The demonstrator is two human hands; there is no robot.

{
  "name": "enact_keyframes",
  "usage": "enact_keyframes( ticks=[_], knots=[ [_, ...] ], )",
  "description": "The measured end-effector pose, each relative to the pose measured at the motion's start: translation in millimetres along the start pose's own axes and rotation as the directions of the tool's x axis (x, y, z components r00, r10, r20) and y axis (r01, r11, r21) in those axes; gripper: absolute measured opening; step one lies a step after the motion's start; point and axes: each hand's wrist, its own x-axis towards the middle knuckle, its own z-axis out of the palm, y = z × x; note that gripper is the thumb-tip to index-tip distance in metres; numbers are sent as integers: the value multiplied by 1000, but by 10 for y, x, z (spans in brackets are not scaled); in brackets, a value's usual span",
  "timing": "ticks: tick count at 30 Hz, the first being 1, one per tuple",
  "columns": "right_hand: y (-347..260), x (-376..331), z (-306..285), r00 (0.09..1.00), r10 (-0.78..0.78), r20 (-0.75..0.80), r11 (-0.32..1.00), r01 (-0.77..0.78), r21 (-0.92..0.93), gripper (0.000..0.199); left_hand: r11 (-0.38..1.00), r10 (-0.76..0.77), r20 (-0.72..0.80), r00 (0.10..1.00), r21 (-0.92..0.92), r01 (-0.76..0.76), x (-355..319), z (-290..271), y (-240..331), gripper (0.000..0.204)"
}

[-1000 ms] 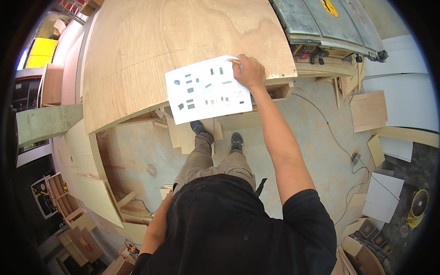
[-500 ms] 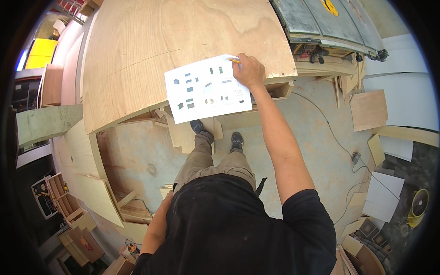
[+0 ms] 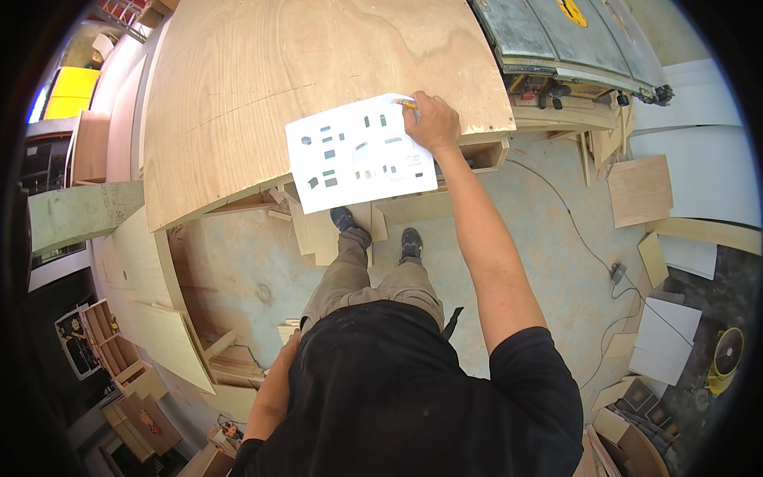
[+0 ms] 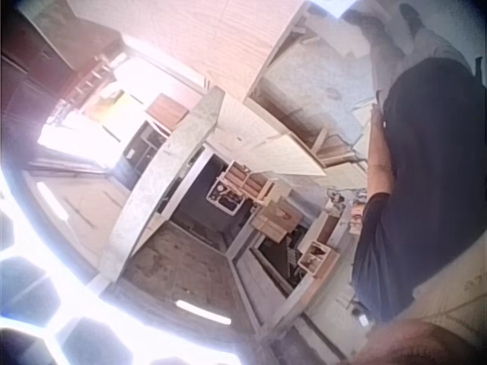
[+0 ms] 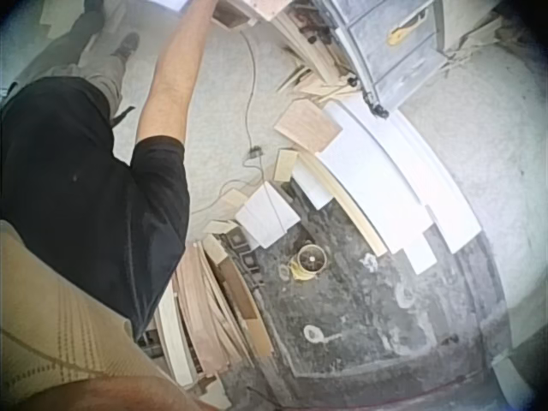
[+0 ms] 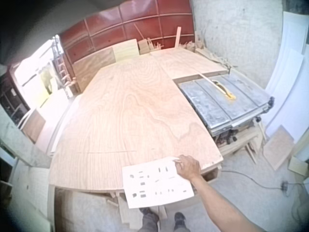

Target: Measuring and marking a piece of plywood according to a technical diagram using a tape measure and pencil.

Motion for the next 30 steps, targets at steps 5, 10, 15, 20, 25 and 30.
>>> enact_keyframes(
  ticks=[5,10,15,20,25,30],
  knots=[
    [-153,54,39,1000,-29,2,998,29,56,18,994,53,-43,998,103,-48,978,218,-774,56],
    [-66,39,3,1000,-11,-5,999,11,50,18,998,52,-33,998,25,-51,1082,174,-784,54],
    [-72,22,38,1000,-1,16,1000,0,23,18,999,-10,1,1000,-43,10,449,167,-348,57],
    [-72,28,9,1000,2,17,1000,-3,29,18,998,-17,18,1000,-60,18,8,56,-112,55],
    [-31,20,18,999,-25,-24,999,26,30,18,999,-52,-10,999,-3,52,-82,61,6,56],
    [-68,29,31,1000,-24,-11,1000,24,19,18,999,-22,-6,1000,-44,22,94,87,-188,57]
  ],
)
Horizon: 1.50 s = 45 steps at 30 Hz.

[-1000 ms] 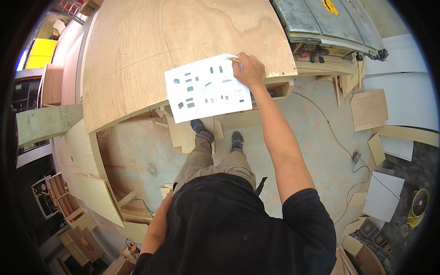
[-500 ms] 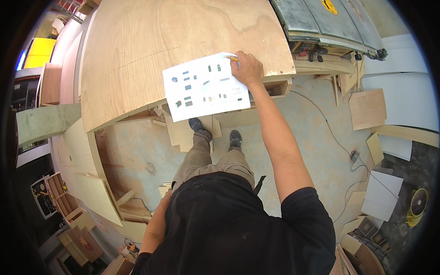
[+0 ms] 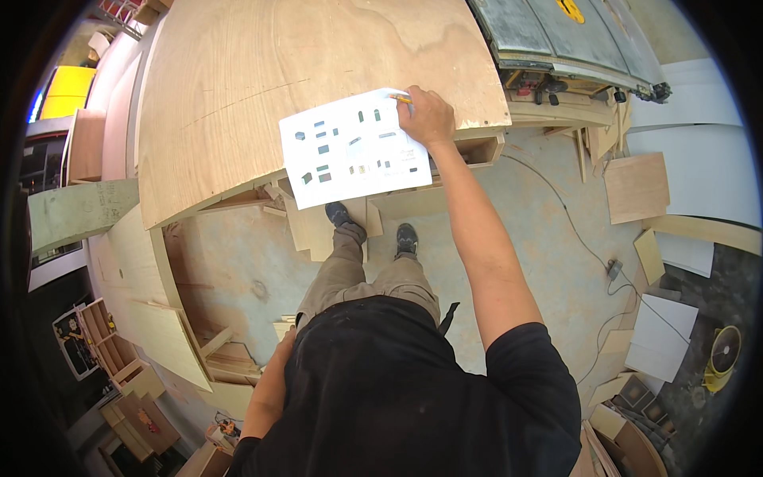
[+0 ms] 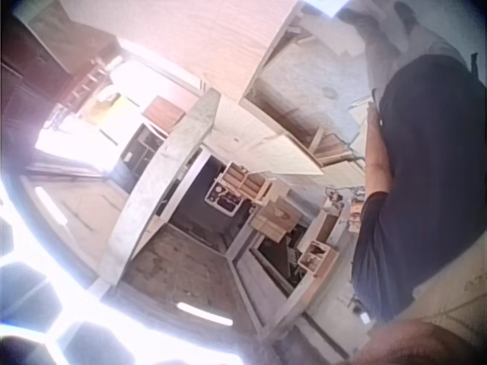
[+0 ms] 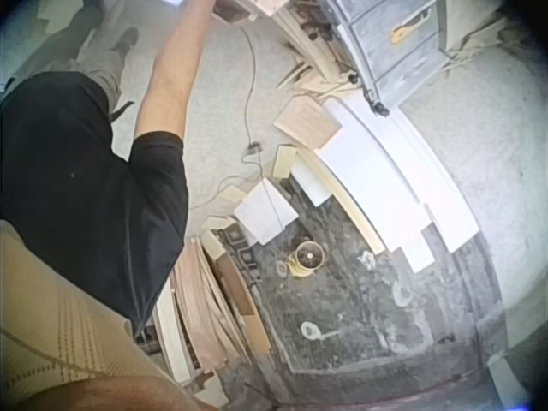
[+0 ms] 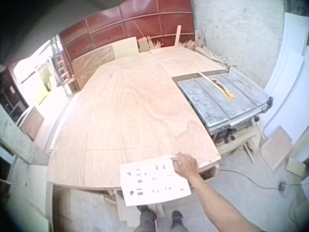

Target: Measuring and marking a piece of plywood according to a technical diagram using a tape measure and pencil.

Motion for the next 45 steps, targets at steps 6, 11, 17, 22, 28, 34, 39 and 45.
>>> enact_keyframes(
  ticks=[6,11,17,22,28,34,39,45],
  knots=[
    [10,-5,-42,1000,15,17,1000,-14,-19,18,999,-35,-37,999,-5,35,237,57,-28,57],
    [-3,11,2,1000,2,-6,1000,-2,-3,18,998,40,-86,996,-38,-43,695,86,-434,63],
    [25,1,11,1000,12,-4,1000,-12,-18,19,999,33,-79,996,-30,-36,703,72,-498,63],
    [-3,6,-2,1000,0,-8,1000,0,-7,19,999,27,-76,997,-28,-29,708,97,-396,62],
    [-14,4,-30,1000,11,17,1000,-11,-16,18,1000,23,-71,997,-19,-25,684,112,-393,62],
    [-17,0,-30,1000,7,11,1000,-7,-16,18,1000,16,-67,998,-10,-17,659,122,-402,61],
    [-18,1,-21,1000,1,1,1000,-1,-22,18,1000,11,-65,998,-4,-11,645,129,-377,61],
    [12,0,-1,1000,9,7,1000,-9,-28,19,1000,7,-63,998,6,-7,626,127,-330,60]
  ],
)
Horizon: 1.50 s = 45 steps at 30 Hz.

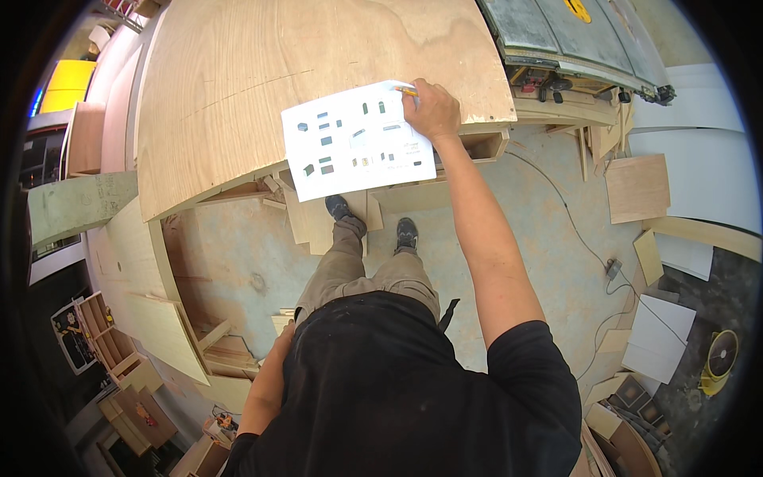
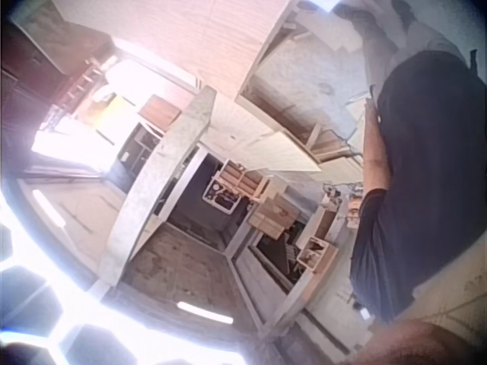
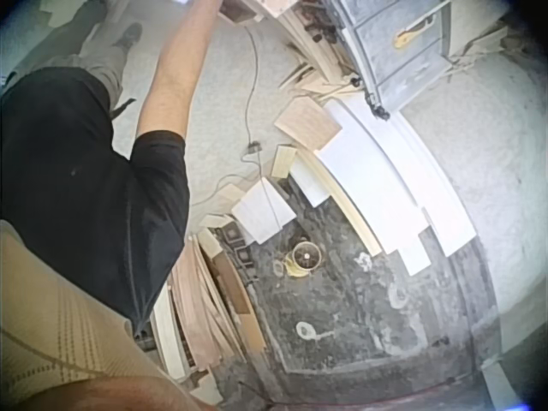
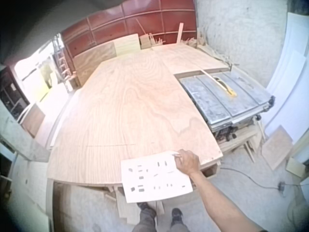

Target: Measuring and marking a piece of plywood according to a technical diagram using a tape measure and pencil.

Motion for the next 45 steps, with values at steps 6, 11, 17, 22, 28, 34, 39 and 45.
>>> enact_keyframes(
  ticks=[6,11,17,22,28,34,39,45],
  knots=[
    [-31,-6,-31,1000,12,7,1000,-12,3,18,1000,-5,2,1000,9,5,-15,-6,37,60],
    [-43,-5,-42,1000,6,2,1000,-6,4,18,1000,-9,3,1000,15,9,-31,-14,102,59],
    [-34,-3,-29,1000,9,3,1000,-9,5,18,1000,-15,5,1000,24,15,-61,-17,118,59],
    [-43,-2,-31,1000,7,4,1000,-7,12,18,999,-20,8,1000,30,20,-87,-10,141,58],
    [-28,-2,-20,1000,19,7,1000,-19,18,18,999,-26,11,1000,41,25,-133,-3,119,58],
    [-21,-5,-16,1000,-17,-25,999,18,31,17,998,-30,16,999,59,29,-160,-2,183,57],
    [-18,-10,-12,1000,-1,-15,999,2,39,16,997,-35,20,999,72,33,-183,-40,193,57],
    [-2,-6,0,1000,-4,-7,998,4,57,18,993,-16,21,1000,113,13,-277,-48,204,55]
  ],
)
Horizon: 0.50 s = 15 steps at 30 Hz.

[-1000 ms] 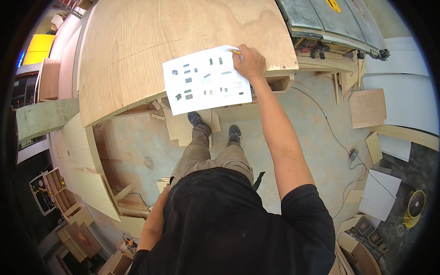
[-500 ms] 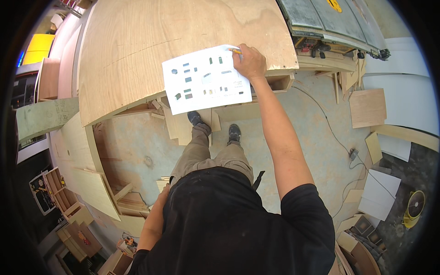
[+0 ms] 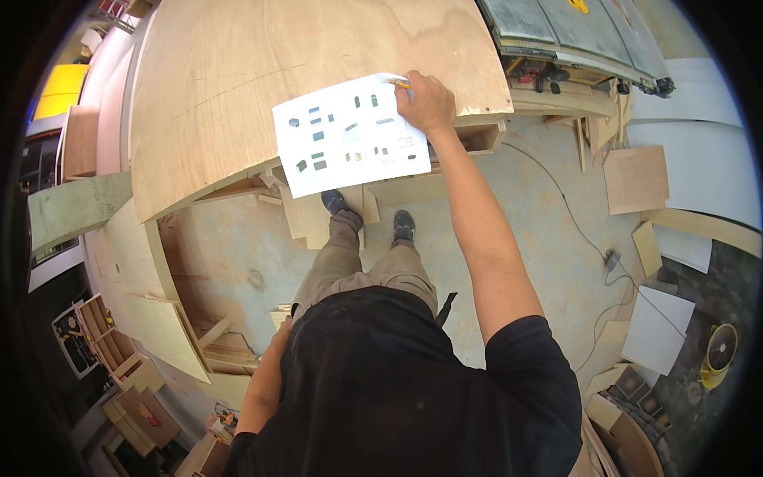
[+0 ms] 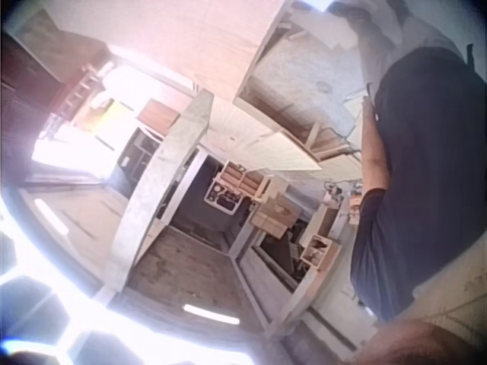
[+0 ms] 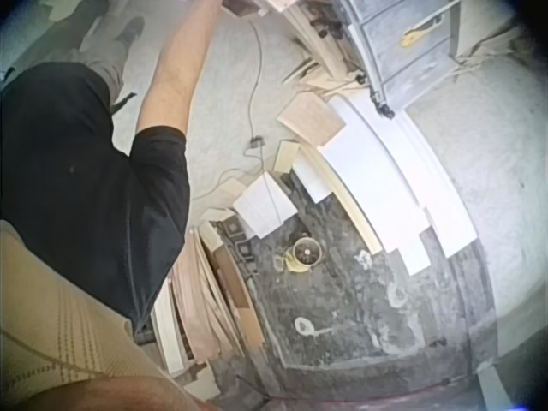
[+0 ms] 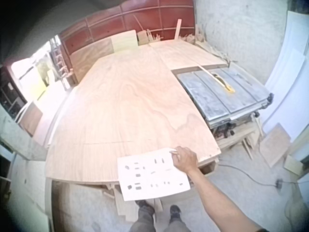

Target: Measuring and marking a piece of plywood according to a technical diagram using a tape measure and pencil.

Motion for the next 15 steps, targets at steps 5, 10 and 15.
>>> enact_keyframes(
  ticks=[5,10,15],
  knots=[
    [-14,5,24,1000,-5,9,1000,5,-9,18,996,72,-59,996,62,-69,-278,-92,101,47],
    [41,17,-11,1000,-11,17,1000,12,-18,18,857,514,-326,793,223,-464,-509,-583,258,46],
    [66,75,56,982,-190,6,975,190,-119,19,720,416,-788,453,-18,-693,-632,-1850,584,52]
  ],
)
